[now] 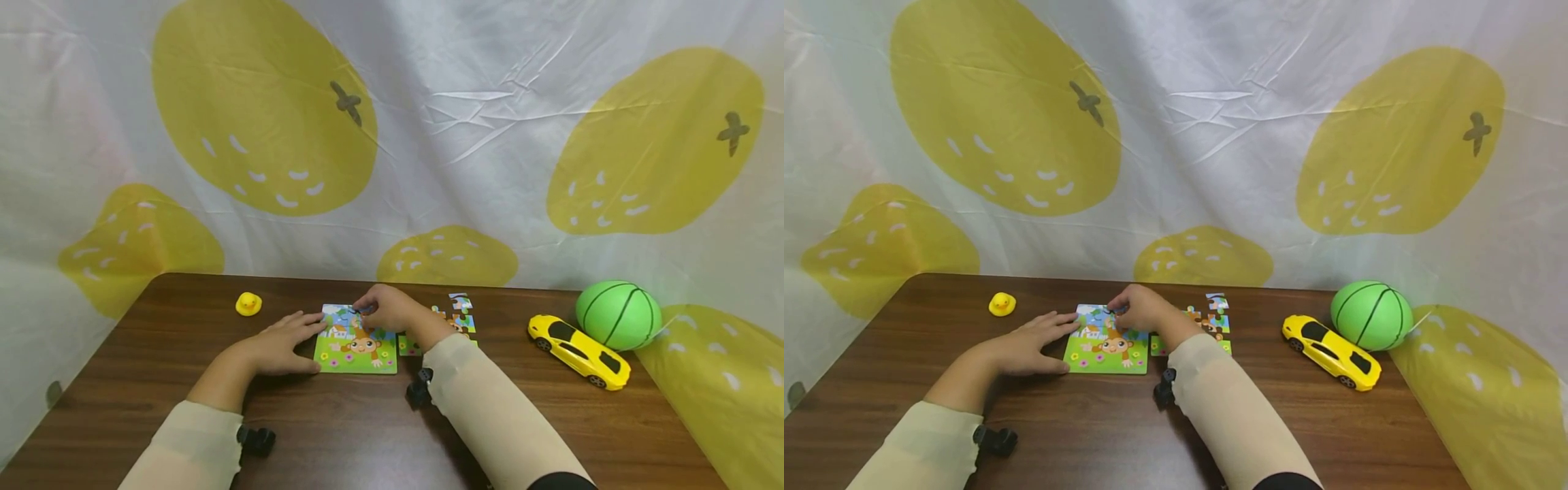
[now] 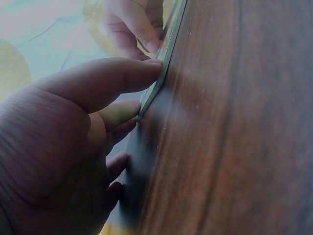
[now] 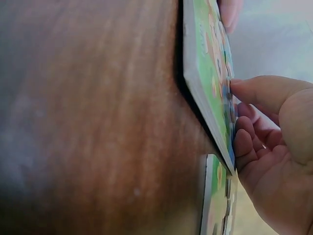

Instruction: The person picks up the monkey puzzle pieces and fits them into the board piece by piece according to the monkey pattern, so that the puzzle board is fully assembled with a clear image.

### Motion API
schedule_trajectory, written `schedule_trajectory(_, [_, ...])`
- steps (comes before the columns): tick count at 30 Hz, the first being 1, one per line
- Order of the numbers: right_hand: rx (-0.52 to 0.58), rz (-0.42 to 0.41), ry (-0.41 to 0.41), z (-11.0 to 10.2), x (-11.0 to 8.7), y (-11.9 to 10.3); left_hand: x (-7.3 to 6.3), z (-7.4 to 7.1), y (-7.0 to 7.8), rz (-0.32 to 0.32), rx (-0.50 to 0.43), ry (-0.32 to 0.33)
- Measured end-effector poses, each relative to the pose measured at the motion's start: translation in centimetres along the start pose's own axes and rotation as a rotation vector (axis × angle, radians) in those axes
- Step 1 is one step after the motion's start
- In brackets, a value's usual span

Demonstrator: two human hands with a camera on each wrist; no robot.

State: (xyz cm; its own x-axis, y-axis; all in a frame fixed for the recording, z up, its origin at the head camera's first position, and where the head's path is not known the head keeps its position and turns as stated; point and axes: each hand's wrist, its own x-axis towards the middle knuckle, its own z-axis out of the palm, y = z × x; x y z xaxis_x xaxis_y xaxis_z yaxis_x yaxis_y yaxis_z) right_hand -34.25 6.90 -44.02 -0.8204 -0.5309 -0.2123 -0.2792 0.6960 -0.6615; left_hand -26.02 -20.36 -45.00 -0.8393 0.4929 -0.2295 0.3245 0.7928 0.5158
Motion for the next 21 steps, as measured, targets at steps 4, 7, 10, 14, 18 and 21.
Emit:
schedule_trajectory(4, [-0.014,-0.005,-0.016,-0.1,-0.1,-0.1,0.0,0.1,0.0,0.000,0.003,0.000])
schedule_trajectory(7, [-0.039,-0.015,-0.028,-0.2,-0.1,-0.2,0.0,0.1,0.0,-0.001,0.006,0.003])
schedule_trajectory(10, [-0.066,-0.022,-0.034,-0.2,0.0,-0.2,0.1,0.2,-0.2,-0.006,0.003,0.005])
schedule_trajectory(14, [-0.051,-0.042,-0.028,-0.2,0.1,0.2,0.0,0.2,-0.2,-0.009,0.001,0.001])
schedule_trajectory(18, [0.018,-0.056,0.014,-0.7,-0.3,0.4,-0.1,0.2,0.1,-0.007,0.001,0.003])
schedule_trajectory(21, [0.052,-0.073,0.065,-1.4,-0.9,0.5,-0.1,0.2,0.1,-0.003,0.008,0.011])
